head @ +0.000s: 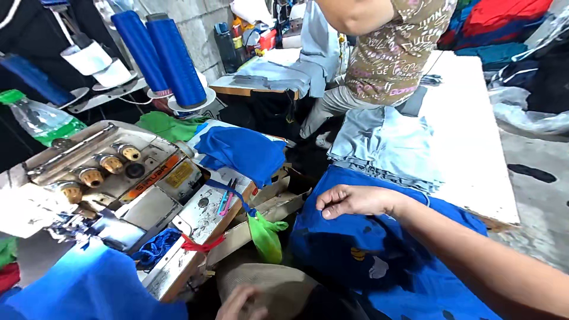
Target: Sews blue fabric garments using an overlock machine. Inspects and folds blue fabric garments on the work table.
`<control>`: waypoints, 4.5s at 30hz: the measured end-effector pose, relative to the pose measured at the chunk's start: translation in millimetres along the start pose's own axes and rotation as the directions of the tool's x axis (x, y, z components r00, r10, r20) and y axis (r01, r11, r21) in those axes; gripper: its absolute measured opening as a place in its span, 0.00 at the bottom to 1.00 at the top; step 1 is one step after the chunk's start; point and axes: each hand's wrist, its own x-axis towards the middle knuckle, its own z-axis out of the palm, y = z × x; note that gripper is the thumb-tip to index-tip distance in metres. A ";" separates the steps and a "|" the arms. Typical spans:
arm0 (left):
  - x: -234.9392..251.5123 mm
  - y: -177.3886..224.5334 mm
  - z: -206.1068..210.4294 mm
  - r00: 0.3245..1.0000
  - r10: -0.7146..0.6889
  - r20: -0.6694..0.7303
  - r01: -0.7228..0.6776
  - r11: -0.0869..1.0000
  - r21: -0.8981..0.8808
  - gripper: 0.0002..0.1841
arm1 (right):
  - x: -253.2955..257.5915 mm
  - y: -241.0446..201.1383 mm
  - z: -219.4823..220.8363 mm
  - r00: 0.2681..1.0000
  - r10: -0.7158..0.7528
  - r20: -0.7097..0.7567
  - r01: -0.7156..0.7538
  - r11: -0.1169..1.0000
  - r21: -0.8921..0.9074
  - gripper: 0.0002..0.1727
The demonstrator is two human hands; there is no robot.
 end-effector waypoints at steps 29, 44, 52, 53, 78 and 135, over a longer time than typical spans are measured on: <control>63.3 110.3 46.2 0.977 0.029 -0.210 -0.192 0.540 -0.820 0.11 | -75.5 -31.5 38.0 0.601 -0.702 -0.381 0.534 0.708 -0.462 0.08; 49.9 126.9 12.4 0.738 0.441 -0.512 -0.588 0.792 -0.166 0.08 | -68.4 -45.0 51.6 0.891 -0.452 0.023 0.442 0.879 0.178 0.20; 50.8 115.5 16.8 0.727 0.431 -0.534 -0.575 0.808 -0.131 0.14 | -34.6 -20.1 88.8 0.757 -0.629 -0.177 0.580 0.772 -0.261 0.13; 50.3 113.3 16.3 0.718 0.417 -0.557 -0.560 0.822 -0.107 0.14 | -34.6 -18.5 86.5 0.721 -0.645 -0.254 0.566 0.759 -0.322 0.12; 31.4 97.2 16.5 0.921 -0.025 -0.390 -0.235 0.762 -0.604 0.09 | -22.8 -8.2 96.1 0.612 -0.669 -0.421 0.515 0.742 -0.429 0.07; -132.3 68.6 -113.4 0.324 -0.354 -0.877 -0.585 0.654 -0.480 0.22 | 131.9 -45.9 118.6 0.823 -0.548 0.148 0.557 0.730 -0.395 0.06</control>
